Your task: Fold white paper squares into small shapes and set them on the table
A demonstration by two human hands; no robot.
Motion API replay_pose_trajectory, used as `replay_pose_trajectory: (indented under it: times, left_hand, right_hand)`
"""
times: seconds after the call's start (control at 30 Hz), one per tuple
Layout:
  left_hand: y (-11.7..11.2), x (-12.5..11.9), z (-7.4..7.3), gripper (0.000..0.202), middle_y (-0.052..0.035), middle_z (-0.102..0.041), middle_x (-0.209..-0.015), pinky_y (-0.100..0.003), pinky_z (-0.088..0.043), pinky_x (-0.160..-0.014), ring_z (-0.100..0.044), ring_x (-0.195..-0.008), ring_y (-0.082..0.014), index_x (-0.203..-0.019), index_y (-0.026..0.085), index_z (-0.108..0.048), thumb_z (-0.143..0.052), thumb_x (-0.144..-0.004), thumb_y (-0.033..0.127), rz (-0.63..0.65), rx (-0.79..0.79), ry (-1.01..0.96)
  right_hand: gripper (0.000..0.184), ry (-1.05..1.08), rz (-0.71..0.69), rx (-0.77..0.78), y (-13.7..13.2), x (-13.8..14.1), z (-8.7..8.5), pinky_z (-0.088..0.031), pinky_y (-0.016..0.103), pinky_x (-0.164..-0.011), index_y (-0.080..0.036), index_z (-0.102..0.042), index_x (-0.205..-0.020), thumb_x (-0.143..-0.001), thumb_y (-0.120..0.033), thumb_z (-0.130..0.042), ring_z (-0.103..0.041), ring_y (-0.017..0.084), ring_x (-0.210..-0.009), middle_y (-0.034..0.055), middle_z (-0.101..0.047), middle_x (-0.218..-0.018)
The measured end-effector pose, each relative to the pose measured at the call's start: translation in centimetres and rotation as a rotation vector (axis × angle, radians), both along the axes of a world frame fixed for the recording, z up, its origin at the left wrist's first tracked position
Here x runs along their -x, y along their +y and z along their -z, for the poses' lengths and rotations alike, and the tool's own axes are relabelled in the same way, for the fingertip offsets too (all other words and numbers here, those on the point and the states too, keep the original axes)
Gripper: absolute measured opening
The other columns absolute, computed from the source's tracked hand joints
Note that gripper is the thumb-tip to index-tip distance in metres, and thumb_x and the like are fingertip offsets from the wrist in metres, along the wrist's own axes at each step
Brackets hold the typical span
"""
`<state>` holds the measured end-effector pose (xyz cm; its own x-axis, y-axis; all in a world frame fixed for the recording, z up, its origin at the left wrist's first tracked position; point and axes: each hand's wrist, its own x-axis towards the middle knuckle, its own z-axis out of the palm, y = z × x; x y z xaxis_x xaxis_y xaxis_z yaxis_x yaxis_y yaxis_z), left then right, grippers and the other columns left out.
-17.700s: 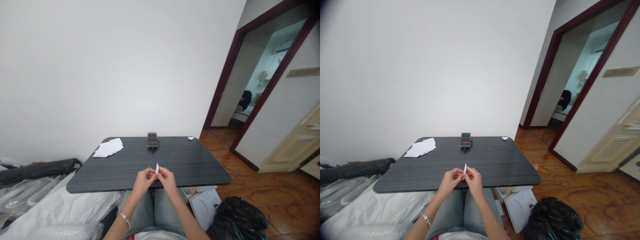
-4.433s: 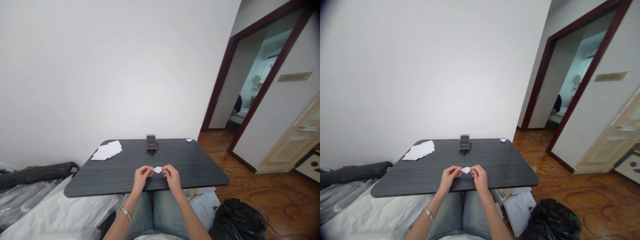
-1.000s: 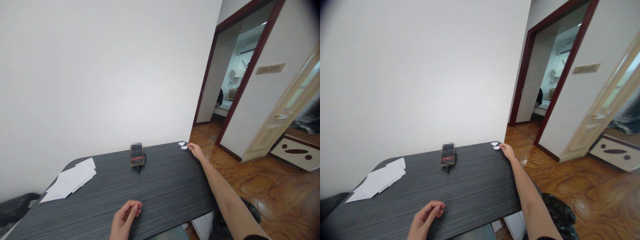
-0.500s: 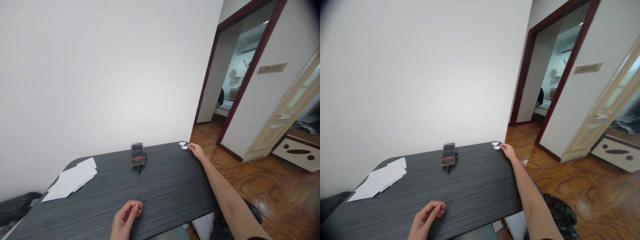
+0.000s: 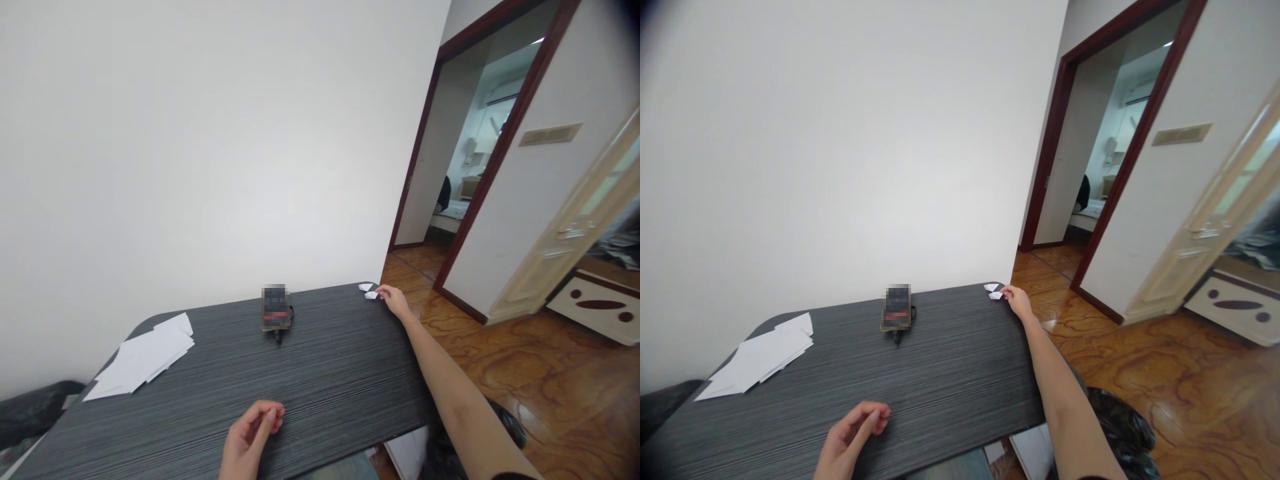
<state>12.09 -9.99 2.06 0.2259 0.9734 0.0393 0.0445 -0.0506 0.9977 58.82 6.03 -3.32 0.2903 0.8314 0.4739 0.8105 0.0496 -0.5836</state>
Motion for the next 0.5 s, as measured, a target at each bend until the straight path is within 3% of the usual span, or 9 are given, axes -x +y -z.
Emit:
replay_pose_trajectory:
  times: [0.5]
  left_hand:
    - [0.07,0.07,0.30,0.026,-0.0056,-0.063,-0.072,-0.023,-0.045,-0.063,-0.056,-0.066,-0.0166,-0.075,0.014,-0.065,-0.057,-0.071,0.039,0.021,-0.008,0.014]
  right_hand:
    - [0.021,-0.072,0.051,0.024,-0.08,0.20,0.22,-0.040,0.024,-0.058,-0.022,-0.064,-0.077,-0.073,-0.018,-0.044,-0.057,0.016,-0.064,0.0014,-0.064,-0.070]
